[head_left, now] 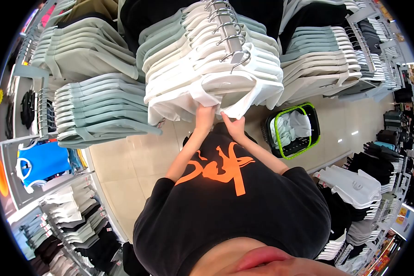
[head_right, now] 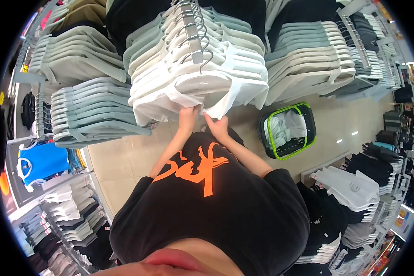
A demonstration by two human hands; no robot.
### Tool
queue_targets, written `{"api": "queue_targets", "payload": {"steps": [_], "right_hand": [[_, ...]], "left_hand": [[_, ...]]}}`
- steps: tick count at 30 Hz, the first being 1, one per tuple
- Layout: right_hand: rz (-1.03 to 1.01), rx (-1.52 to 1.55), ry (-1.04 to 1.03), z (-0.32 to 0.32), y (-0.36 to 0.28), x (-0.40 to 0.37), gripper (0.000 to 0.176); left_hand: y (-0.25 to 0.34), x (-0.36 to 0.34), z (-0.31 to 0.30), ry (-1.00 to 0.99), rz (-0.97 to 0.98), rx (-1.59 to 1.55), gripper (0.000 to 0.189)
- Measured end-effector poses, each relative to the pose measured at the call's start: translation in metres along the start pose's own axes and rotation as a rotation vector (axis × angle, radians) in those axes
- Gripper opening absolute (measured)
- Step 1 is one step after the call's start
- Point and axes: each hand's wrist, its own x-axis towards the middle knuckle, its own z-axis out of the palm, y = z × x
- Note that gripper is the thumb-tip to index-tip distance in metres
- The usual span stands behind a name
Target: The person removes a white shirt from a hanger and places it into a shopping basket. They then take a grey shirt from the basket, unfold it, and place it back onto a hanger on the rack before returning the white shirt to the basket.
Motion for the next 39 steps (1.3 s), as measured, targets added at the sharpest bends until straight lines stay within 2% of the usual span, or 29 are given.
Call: {"api": "queue_targets", "payload": {"steps": [1,4,7,14,17,18,24,30,33,36,39], "right_hand": [[-0.004,-0.021,-0.007,-0.001,-0.003,0.0,0.017],[-0.029,-0.031,-0.021,-0.004,-0.009,0.0,0.016],[-0.065,-0.056,-0.06,-0.011,-0.012,0.003,0.017],[-0.1,-0.196,-0.174,-0.029,-0.013,0.026,0.021],[-0.174,-0.13,-0.2,-0.025,-0.022,0.038,0.023],[-0.232,-0.132,-0.219,-0.024,-0.022,0.042,0.025],[-0.232,-0.129,-0.304,-0.027,-0.015,0.048,0.024],[-0.265,-0.113,-0.404,-0.035,-0.021,0.052,0.021],[-0.154,-0.091,-0.438,-0.039,-0.027,0.05,0.023],[-0.26,-0.117,-0.486,-0.045,-0.027,0.049,0.026],[-0.331,-0.123,-0.5,-0.056,-0.029,0.048,0.028]], "left_hand": [[0.002,0.001,0.002,0.003,0.019,-0.001,0.012],[-0.006,-0.003,0.016,0.046,-0.087,-0.102,0.014],[-0.009,-0.002,0.021,-0.031,-0.213,-0.083,0.016],[0.015,0.003,0.016,-0.04,-0.199,-0.131,0.02],[0.031,-0.001,0.005,-0.095,-0.209,-0.116,0.023],[0.034,-0.004,0.003,-0.083,-0.226,-0.121,0.024],[0.035,-0.009,0.004,-0.154,-0.382,-0.123,0.023],[0.042,-0.019,0.011,-0.025,-0.333,-0.104,0.022],[0.047,-0.023,0.019,0.132,-0.208,-0.065,0.021],[0.049,-0.026,0.025,0.147,-0.234,-0.083,0.02],[0.041,-0.029,0.029,0.123,-0.125,-0.06,0.02]]}}
